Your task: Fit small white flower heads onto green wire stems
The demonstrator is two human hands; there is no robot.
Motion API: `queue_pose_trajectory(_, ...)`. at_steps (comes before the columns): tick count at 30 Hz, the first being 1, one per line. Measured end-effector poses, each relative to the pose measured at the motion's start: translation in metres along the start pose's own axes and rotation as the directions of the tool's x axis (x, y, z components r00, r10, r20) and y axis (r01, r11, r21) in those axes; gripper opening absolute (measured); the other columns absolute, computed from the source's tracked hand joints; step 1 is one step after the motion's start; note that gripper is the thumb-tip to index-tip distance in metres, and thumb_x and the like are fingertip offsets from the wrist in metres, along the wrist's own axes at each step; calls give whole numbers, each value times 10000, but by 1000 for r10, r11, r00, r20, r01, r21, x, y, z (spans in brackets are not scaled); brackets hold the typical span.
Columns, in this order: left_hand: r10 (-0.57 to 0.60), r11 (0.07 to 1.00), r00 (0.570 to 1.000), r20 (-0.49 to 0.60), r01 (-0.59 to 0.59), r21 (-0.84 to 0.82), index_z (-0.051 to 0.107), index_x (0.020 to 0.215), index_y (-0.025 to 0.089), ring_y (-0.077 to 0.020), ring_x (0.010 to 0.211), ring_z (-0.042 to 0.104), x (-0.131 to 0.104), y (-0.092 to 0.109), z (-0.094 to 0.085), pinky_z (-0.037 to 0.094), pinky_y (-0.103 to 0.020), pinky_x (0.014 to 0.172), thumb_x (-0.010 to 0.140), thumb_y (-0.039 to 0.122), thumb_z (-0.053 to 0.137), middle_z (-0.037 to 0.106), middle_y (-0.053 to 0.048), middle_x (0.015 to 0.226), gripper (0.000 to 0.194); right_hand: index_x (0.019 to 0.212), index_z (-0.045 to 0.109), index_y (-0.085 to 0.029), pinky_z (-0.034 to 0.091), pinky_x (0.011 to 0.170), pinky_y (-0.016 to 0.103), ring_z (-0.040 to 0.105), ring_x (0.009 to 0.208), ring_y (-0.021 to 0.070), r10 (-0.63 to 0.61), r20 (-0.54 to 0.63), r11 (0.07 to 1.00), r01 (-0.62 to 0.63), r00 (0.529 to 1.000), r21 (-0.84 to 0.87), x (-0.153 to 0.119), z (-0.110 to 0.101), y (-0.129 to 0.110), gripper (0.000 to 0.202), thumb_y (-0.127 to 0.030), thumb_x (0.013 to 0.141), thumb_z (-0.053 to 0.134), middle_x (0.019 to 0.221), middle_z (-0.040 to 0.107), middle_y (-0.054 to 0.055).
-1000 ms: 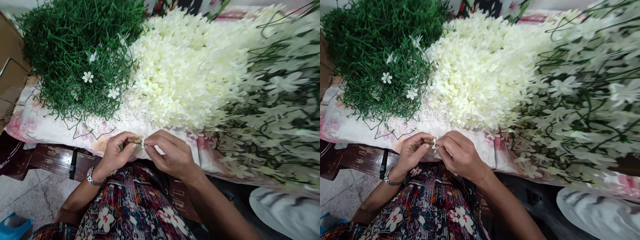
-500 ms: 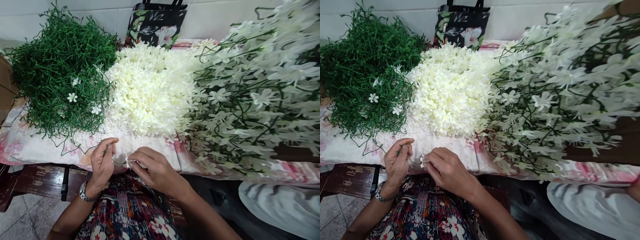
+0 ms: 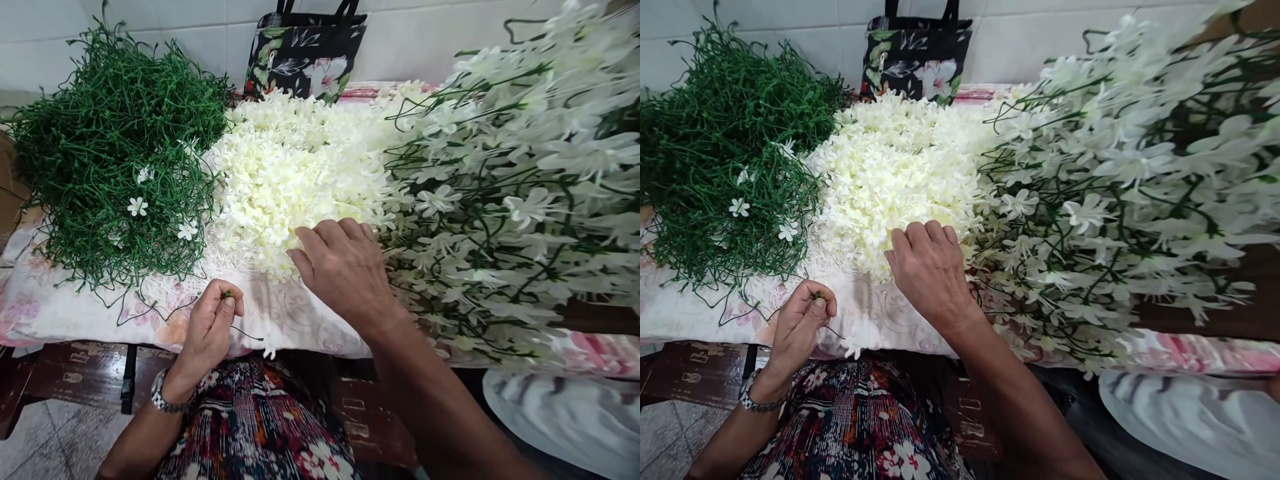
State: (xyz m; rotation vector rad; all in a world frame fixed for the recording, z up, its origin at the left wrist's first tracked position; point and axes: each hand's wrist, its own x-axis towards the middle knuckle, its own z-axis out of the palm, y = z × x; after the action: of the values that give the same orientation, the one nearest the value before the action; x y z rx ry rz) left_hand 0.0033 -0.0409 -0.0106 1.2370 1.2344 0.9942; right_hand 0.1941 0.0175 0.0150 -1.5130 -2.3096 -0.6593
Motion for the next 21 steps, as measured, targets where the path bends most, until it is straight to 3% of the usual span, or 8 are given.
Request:
queue_pose_trajectory(6,69,997,995,-70,-71,-28,614,805,159,-79,567,467,1,-3,1,363,-192,504,774,225,506,567,-15,673,131,668,527,-176,290,594,311,407,670,180,19,0,999,-19,1000,31,-6,4,-2,129,-163,760,438,641,500,55)
queue_pose_trajectory(11,102,994,986,-128,-107,-35,627,780,164,-82,560,472,1,-1,5,378,-195,532,769,220,508,527,9,587,132,661,504,-185,333,614,306,441,671,162,43,-51,975,-31,998,221,-13,-3,-1,104,-181,759,470,671,531,43)
queue_pose_trajectory(16,209,976,975,-80,-203,83,610,822,167,-75,568,462,1,4,12,373,-179,511,732,181,545,541,1,664,111,730,495,-188,389,643,297,499,692,152,42,-101,893,8,994,450,-21,-11,-3,48,-147,727,520,687,548,30)
queue_pose_trajectory(21,340,927,940,-25,-330,177,546,995,184,-68,600,461,1,8,20,391,-189,528,723,161,551,513,-18,809,273,748,500,-180,421,613,275,514,660,130,44,-117,738,47,992,673,-30,-21,-20,116,-93,690,550,682,556,27)
